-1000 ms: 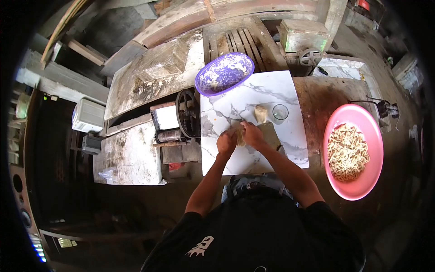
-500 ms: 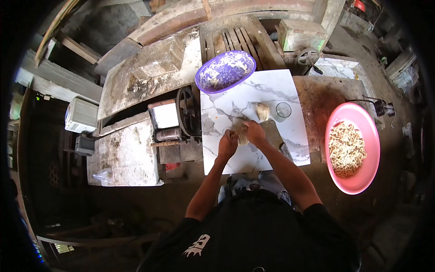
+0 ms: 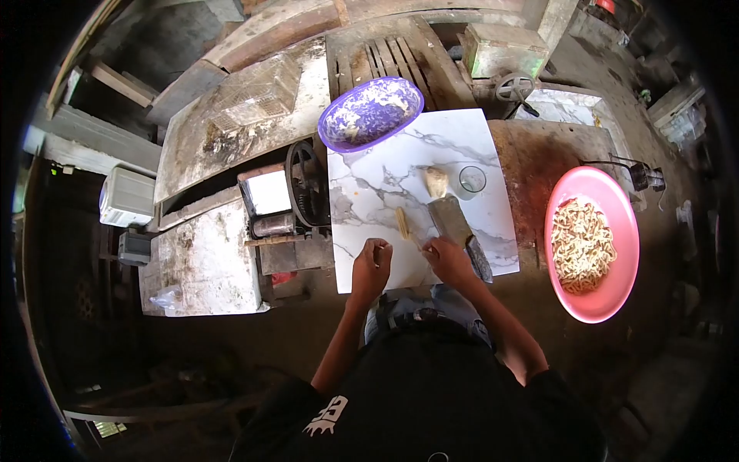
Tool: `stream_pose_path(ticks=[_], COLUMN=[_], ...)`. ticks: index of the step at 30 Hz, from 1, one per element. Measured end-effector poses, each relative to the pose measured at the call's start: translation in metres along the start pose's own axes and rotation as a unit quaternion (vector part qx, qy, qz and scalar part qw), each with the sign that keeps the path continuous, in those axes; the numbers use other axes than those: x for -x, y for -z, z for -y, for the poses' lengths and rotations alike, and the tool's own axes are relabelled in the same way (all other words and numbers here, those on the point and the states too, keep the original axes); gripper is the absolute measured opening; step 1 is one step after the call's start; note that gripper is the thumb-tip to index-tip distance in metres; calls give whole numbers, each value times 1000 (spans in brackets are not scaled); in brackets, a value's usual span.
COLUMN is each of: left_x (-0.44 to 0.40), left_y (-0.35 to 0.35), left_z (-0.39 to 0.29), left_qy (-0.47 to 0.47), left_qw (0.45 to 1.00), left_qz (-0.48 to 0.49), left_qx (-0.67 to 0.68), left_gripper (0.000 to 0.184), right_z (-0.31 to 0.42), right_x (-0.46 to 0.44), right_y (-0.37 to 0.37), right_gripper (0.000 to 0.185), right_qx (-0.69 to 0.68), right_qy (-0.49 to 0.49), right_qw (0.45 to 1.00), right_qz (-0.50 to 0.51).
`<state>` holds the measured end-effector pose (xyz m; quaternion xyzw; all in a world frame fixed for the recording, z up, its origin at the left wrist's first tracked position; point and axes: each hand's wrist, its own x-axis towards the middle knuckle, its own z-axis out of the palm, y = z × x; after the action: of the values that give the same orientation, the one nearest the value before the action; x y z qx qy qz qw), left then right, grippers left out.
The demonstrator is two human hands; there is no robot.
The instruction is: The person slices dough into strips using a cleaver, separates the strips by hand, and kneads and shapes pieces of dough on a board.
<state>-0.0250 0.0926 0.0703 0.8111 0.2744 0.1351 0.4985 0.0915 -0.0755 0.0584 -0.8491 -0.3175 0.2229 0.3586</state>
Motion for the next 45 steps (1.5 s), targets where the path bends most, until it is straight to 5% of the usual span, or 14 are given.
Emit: stream_pose_path(ticks=[5,10,12,14,20,24,26,29,30,32,33,40,42,45], left_x=[17,19,16,15,17,23,27,31,31,29,28,20,19,22], left_y=[-1,-21,-34,-45,-82,-101,-113,-134,-139,-146,-152,-146,-146,-147], left_z=[-21,-50,-59,-68,-95,-122,-134,-147,-156,-168,-169,-180,-172,-169], left_qy=[-11,-27,-31,-6,-53,-58,-68,-51,-49,-49,-81,-108,-101,-60], left_qw=[999,996,994,993,989,985,974,958,948,938,938,959,961,961], left_qz=[43,82,102,114,132,155,185,237,257,297,291,251,246,237], left_qx=[-12,-4,-4,19,30,39,114,153,182,174,171,79,79,129], left_gripper=[17,13,14,15,17,16,16,17,17,18,18,20,22,22], right_z=[7,-28,-98,-169,-329,-339,-290,-152,-135,-75,-70,-68,-113,-122], right_x=[47,89,96,104,139,166,160,143,141,128,122,129,141,166], right_y=[78,203,241,268,274,265,253,233,213,202,192,219,224,248], right_gripper=[14,19,29,38,47,36,27,27,35,43,43,24,35,27], right_qx=[-111,-165,-8,20,-118,-27,82,-147,-226,-395,-290,-295,-282,63], right_qy=[-34,-37,-80,-232,-420,-395,-249,-145,22,55,101,-72,10,-197], right_qw=[993,965,953,921,827,808,856,941,955,916,951,953,957,957], right_qz=[-22,-200,-291,-313,-354,-436,-446,-268,-193,-38,-38,2,-65,-201])
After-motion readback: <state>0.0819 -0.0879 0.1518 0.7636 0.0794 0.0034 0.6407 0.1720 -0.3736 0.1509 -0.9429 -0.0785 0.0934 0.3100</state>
